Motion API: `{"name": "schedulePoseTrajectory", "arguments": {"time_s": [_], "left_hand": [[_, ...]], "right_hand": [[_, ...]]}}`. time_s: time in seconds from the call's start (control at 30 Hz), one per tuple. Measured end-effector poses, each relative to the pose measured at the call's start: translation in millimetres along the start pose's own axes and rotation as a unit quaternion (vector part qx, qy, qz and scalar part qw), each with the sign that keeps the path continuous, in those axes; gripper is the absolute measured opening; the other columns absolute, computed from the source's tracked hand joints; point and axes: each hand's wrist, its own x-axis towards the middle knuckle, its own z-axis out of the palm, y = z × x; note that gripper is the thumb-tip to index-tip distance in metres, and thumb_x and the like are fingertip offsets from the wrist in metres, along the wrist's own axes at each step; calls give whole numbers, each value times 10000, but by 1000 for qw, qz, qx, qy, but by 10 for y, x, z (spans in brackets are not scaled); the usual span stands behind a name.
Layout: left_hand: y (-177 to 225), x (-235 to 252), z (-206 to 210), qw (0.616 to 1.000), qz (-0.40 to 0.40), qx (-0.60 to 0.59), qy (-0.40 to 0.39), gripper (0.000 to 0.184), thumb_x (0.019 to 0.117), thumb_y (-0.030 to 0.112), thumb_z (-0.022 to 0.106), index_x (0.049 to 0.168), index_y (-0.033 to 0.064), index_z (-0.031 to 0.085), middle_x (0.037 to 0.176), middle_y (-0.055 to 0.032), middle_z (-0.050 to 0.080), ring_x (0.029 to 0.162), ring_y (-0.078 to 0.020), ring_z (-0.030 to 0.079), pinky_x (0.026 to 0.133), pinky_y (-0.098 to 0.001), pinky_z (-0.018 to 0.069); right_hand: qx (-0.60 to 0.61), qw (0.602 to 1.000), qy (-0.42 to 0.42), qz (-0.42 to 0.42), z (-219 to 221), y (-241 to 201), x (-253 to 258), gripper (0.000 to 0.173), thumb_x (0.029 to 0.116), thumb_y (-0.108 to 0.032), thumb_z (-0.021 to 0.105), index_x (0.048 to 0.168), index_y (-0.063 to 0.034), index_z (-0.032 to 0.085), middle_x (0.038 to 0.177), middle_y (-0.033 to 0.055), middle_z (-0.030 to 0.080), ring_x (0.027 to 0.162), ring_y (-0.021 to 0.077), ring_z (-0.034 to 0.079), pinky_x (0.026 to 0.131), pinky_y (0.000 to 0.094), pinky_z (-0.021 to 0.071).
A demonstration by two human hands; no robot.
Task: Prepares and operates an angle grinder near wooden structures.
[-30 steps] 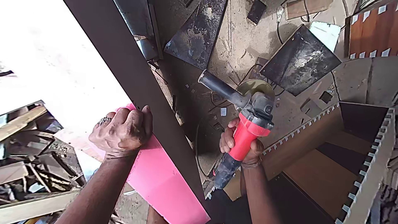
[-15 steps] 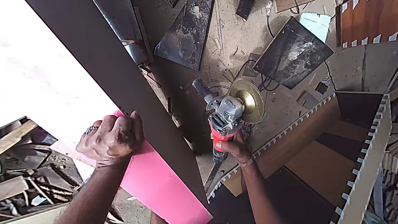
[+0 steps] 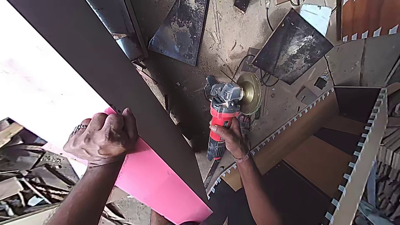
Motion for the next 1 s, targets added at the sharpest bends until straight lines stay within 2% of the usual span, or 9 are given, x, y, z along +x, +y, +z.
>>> {"name": "schedulePoseTrajectory", "arguments": {"time_s": [0.3, 0.5, 0.63, 0.73, 0.83, 0.9, 1.0], "left_hand": [[-38, -35, 11, 999, -15, -5, -29, 516, 1081, 439, 399, 778, 49, 547, 759, -211, 615, 742, -421, 662, 563, -563, 439], [-46, -98, 66, 995, -42, -38, -79, 488, 1087, 398, 435, 888, 8, 652, 860, -233, 672, 857, -409, 688, 701, -567, 507], [-29, -74, 33, 996, -36, -31, -71, 418, 1084, 351, 466, 935, 38, 698, 896, -201, 700, 885, -364, 700, 726, -528, 521], [-10, -62, 20, 994, -47, -25, -91, 415, 1086, 338, 460, 920, 44, 701, 903, -182, 715, 912, -336, 708, 765, -516, 525], [-14, -51, 10, 994, -50, -18, -99, 425, 1089, 335, 449, 910, 36, 693, 919, -180, 714, 933, -335, 702, 798, -519, 519], [-23, -58, -3, 994, -49, -23, -100, 417, 1088, 329, 461, 907, 34, 693, 904, -175, 718, 907, -320, 710, 783, -505, 528], [43, -45, -41, 988, -55, -35, -142, 396, 1085, 296, 462, 936, 17, 701, 922, -185, 724, 902, -316, 719, 779, -484, 545]], "right_hand": [[19, 999, 41, 26, -54, -38, 35, 566, 783, -147, 775, 1212, 96, 498, 958, 189, 690, 857, 248, 727, 804, 404, 634], [59, 991, 87, 85, -81, -239, 23, 505, 792, -114, 736, 1200, 91, 520, 930, 198, 685, 816, 262, 719, 786, 416, 631], [80, 983, 112, 120, -164, -327, 13, 495, 819, -126, 729, 1221, 83, 528, 938, 209, 678, 804, 271, 713, 773, 422, 632], [103, 977, 123, 138, -254, -374, -14, 469, 846, -123, 697, 1231, 71, 513, 914, 195, 670, 776, 261, 707, 746, 405, 631], [122, 975, 135, 130, -330, -353, -50, 441, 848, -117, 688, 1205, 76, 517, 881, 191, 668, 747, 253, 706, 721, 390, 632], [112, 976, 143, 122, -360, -312, -66, 460, 838, -114, 699, 1212, 84, 518, 889, 201, 674, 753, 261, 710, 726, 398, 634], [87, 978, 155, 111, -419, -265, -95, 488, 824, -111, 719, 1222, 85, 516, 908, 204, 674, 767, 264, 710, 740, 408, 633]]}}
